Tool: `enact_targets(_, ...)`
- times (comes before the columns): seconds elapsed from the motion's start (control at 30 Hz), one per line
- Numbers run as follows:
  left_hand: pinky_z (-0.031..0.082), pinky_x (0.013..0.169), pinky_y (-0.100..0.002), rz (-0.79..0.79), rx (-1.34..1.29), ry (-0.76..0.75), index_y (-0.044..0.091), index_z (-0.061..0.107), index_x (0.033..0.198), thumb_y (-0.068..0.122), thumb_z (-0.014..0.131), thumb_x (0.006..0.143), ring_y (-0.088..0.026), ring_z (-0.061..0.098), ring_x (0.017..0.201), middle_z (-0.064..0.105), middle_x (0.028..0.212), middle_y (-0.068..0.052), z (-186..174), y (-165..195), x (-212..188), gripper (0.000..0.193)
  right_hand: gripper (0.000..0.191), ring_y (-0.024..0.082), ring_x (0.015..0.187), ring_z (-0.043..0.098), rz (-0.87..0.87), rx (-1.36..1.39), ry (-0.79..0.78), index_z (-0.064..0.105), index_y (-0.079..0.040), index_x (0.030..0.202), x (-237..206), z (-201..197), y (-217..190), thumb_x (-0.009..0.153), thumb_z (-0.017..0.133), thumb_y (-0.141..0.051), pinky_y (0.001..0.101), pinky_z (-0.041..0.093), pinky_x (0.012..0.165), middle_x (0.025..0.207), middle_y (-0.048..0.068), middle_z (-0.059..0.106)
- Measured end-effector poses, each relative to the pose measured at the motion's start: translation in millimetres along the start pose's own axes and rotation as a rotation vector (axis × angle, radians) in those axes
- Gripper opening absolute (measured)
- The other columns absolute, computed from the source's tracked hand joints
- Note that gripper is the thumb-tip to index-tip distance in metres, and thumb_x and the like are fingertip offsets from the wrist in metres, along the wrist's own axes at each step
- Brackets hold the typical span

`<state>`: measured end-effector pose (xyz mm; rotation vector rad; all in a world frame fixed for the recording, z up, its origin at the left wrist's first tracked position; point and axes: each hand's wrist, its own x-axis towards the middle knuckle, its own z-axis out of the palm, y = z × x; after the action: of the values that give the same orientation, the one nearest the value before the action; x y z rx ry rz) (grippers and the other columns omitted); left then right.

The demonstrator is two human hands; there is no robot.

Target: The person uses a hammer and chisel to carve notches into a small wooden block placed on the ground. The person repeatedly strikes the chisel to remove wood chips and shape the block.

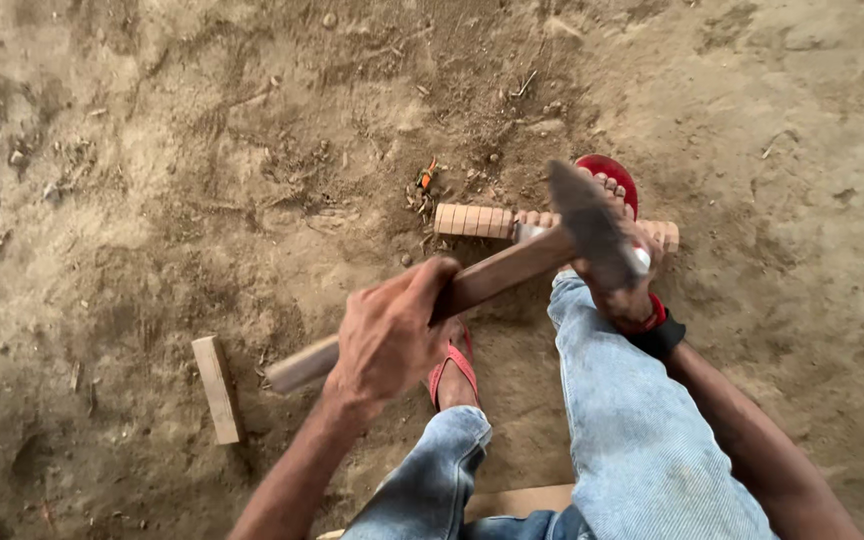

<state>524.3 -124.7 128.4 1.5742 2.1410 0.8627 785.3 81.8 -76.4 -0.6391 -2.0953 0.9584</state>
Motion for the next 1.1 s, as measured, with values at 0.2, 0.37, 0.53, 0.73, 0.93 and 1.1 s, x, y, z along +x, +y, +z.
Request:
enact_targets(0.2, 0.058, 0.061, -0.04, 0.188, 0.022, -0.101, 0.008, 0.06, 0.116, 0.011, 0.079, 0.081, -0.024, 0.072, 0.076, 0.071, 0.091, -0.006, -34.2, 31.8, 52.0, 0.039, 0.019, 0.017, 0.104, 0.059, 0.225, 0.528, -0.183, 0.058, -0.002, 0.112, 25.2, -4.9, -14.1, 0.095, 0.066, -0.007, 0.0301, 0.051, 0.094, 0.116, 0.009, 0.061)
enact_targets(0.37, 0.055, 0.056, -0.042, 0.242, -0.024, -0.179, 0.009, 0.059, 0.112, 0.014, 0.072, 0.088, -0.024, 0.071, 0.071, 0.069, 0.086, -0.006, -28.8, 57.7, 77.1, 0.027, 0.014, 0.017, 0.097, 0.061, 0.096, 0.516, -0.185, 0.054, -0.007, 0.098, 68.0, -4.0, -43.5, 0.102, 0.068, -0.007, 0.0319, 0.051, 0.097, 0.106, 0.008, 0.063)
enact_targets(0.53, 0.057, 0.055, -0.045, 0.001, 0.255, -0.519, 0.012, 0.057, 0.114, 0.013, 0.058, 0.103, -0.027, 0.074, 0.07, 0.068, 0.082, -0.008, -10.7, 60.6, 99.5, 0.011, 0.018, 0.019, 0.096, 0.058, 0.064, 0.497, -0.167, 0.052, -0.005, 0.099, 76.6, -5.1, -49.9, 0.095, 0.069, -0.009, 0.0321, 0.049, 0.093, 0.103, 0.008, 0.061)
enact_targets(0.73, 0.056, 0.06, -0.051, 0.11, 0.01, -0.321, 0.012, 0.057, 0.113, 0.013, 0.065, 0.086, -0.034, 0.073, 0.074, 0.072, 0.089, -0.011, -2.4, 54.6, 98.8, 0.028, 0.021, 0.015, 0.087, 0.057, 0.156, 0.417, -0.093, 0.051, -0.006, 0.087, 81.4, -6.8, -40.3, 0.096, 0.07, -0.003, 0.0305, 0.05, 0.083, 0.095, 0.008, 0.063)
enact_targets(0.93, 0.059, 0.061, -0.048, 0.025, 0.278, -0.55, 0.011, 0.055, 0.113, 0.018, 0.056, 0.103, -0.032, 0.075, 0.076, 0.071, 0.09, -0.012, 3.0, 57.4, 112.2, 0.012, 0.019, 0.015, 0.089, 0.061, 0.102, 0.34, -0.083, 0.052, -0.007, 0.087, 85.8, -10.5, -39.4, 0.095, 0.07, -0.004, 0.0297, 0.051, 0.089, 0.096, 0.007, 0.066)
enact_targets(1.1, 0.058, 0.057, -0.047, 0.112, 0.17, -0.442, 0.014, 0.057, 0.113, 0.017, 0.057, 0.097, -0.03, 0.075, 0.071, 0.071, 0.085, -0.011, 9.8, 55.4, 111.2, 0.016, 0.018, 0.015, 0.087, 0.059, 0.122, 0.352, -0.065, 0.053, -0.007, 0.089, 87.8, -7.2, -34.9, 0.097, 0.069, -0.006, 0.0298, 0.05, 0.087, 0.094, 0.007, 0.064)
